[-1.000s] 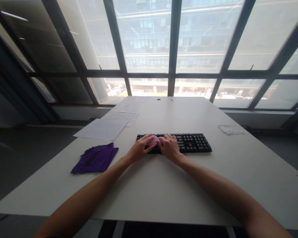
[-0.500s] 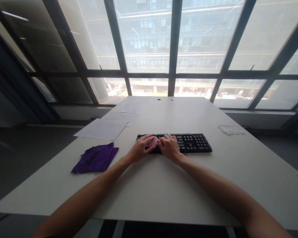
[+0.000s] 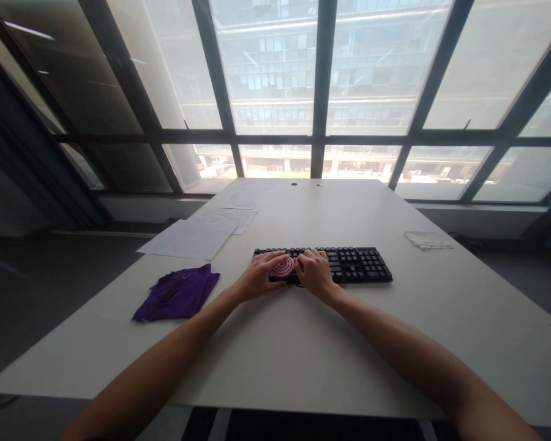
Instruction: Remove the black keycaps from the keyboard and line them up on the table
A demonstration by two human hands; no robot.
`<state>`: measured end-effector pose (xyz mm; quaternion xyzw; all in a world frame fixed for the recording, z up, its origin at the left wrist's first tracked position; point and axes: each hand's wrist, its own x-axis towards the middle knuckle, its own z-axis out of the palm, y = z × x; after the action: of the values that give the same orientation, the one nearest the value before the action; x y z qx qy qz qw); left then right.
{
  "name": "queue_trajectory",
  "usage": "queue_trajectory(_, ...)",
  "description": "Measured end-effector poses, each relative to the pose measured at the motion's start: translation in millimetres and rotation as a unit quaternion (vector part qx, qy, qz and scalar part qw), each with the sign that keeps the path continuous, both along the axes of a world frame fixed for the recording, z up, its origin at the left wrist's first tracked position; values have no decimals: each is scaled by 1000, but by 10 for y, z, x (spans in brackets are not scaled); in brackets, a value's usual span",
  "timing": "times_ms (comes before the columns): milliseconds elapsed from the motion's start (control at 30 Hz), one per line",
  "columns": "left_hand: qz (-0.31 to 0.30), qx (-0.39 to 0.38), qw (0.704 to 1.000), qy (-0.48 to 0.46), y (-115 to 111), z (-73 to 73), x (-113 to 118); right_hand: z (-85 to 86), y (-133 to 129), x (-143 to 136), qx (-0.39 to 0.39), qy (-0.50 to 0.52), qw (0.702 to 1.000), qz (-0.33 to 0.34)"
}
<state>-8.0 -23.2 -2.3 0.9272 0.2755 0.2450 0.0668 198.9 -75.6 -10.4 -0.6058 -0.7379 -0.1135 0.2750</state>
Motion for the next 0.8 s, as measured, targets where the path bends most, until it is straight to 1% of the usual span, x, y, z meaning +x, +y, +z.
queue_trajectory(200,24,1,999,-42,-34,40,26,3,5,5,-20,5,1000,-23)
queue_trajectory(467,44,-6,998,-44,-3,18,-9,12,-16,-8,-21,2,999,27)
queue_trajectory(700,29,-18,999,-40,12,31,-10,15,-18,-9,-14,-4,999,33)
queue_trajectory(800,31,-23,998,-50,19,30,-5,23,-28,-16,-5,-1,1000,30)
